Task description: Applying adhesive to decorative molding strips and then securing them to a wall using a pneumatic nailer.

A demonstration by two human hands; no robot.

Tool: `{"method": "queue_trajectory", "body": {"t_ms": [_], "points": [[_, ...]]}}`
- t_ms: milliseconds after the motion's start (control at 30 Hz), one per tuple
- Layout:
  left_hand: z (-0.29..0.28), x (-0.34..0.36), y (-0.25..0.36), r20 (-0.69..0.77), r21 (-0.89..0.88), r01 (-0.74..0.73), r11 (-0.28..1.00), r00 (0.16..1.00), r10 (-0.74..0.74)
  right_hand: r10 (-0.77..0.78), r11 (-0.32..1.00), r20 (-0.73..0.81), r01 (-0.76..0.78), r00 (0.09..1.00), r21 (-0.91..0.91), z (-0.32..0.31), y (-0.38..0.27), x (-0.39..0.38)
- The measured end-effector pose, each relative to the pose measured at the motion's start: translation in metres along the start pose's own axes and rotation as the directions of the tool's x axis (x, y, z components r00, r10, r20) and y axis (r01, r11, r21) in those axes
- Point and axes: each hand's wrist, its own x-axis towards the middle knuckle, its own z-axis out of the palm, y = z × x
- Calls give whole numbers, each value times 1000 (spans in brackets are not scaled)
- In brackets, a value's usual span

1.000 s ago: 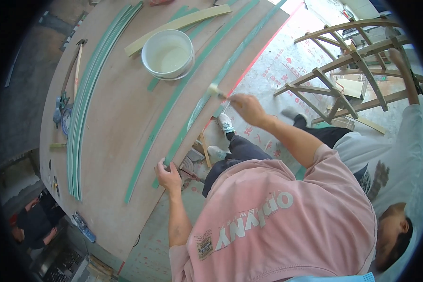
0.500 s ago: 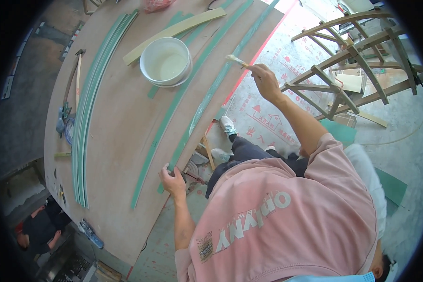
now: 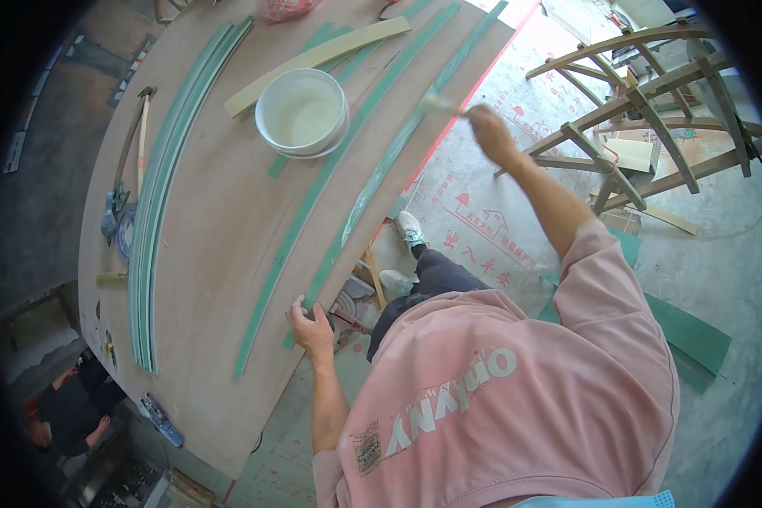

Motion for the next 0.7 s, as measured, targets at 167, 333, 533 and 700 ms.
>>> {"method": "queue_trajectory", "body": {"t_ms": [167, 333, 533, 700], "points": [[0, 1, 4, 26, 1, 19, 1000, 999, -19, 101, 994, -99, -105, 990, -34, -16, 9, 24], [-6, -1, 0, 30, 4, 42, 999, 999, -42, -33, 994, 103, 23, 994, 104, 3, -41, -15], [-5, 3, 5, 33, 4, 54, 999, 998, -54, 76, 997, -70, -76, 995, -6, -12, 12, 24], [-5, 2, 5, 46, -16, 31, 999, 999, -30, 40, 998, -12, -41, 999, -53, 9, 4, 8]]}}
